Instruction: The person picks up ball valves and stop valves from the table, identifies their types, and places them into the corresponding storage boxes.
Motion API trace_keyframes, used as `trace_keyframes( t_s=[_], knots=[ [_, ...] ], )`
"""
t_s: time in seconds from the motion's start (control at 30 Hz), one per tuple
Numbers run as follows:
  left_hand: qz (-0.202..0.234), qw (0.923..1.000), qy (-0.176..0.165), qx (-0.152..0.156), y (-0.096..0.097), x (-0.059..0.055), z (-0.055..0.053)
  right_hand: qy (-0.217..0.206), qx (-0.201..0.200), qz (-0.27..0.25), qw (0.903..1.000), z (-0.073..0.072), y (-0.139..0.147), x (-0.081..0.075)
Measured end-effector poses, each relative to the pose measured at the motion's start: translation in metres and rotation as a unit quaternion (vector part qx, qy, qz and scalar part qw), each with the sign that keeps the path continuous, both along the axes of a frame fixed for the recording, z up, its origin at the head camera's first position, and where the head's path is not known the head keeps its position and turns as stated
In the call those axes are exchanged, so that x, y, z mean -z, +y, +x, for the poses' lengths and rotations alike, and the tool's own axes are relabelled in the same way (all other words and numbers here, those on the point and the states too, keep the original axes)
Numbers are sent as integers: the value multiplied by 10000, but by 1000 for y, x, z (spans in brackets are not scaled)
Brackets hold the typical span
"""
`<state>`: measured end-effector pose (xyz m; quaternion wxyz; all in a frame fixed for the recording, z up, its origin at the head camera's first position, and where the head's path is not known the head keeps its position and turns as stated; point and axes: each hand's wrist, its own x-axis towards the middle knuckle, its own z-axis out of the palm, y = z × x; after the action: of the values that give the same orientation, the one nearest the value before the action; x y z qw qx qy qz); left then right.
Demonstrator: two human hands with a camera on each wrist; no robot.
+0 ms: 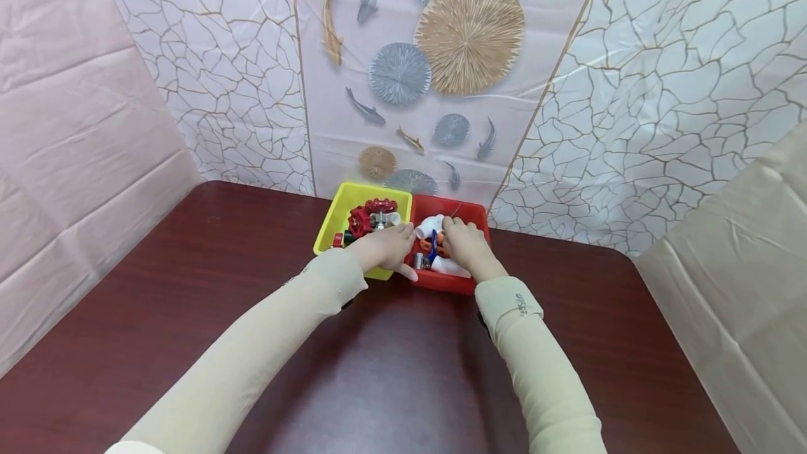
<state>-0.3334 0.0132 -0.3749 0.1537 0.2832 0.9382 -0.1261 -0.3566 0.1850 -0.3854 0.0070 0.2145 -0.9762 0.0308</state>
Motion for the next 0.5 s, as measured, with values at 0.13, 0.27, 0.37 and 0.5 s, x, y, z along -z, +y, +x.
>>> trace_keyframes(
  t_s=[0.13, 0.27, 0.37, 0.5],
  knots=[
    [140, 9999, -62, -2, 0, 0, 1, -322, 86, 324, 9989, -3, -1, 0],
    [243, 9996, -101, -103, 0, -2, 1, -490, -10, 392, 9980, -7, 1, 1],
    [198, 9997, -75, -132, -1, -3, 1, -483, -229, 414, 9977, -9, 4, 4],
    [161, 9998, -62, -71, -1, -3, 2, -708, -303, 456, 9960, -10, 6, 8]
  ],
)
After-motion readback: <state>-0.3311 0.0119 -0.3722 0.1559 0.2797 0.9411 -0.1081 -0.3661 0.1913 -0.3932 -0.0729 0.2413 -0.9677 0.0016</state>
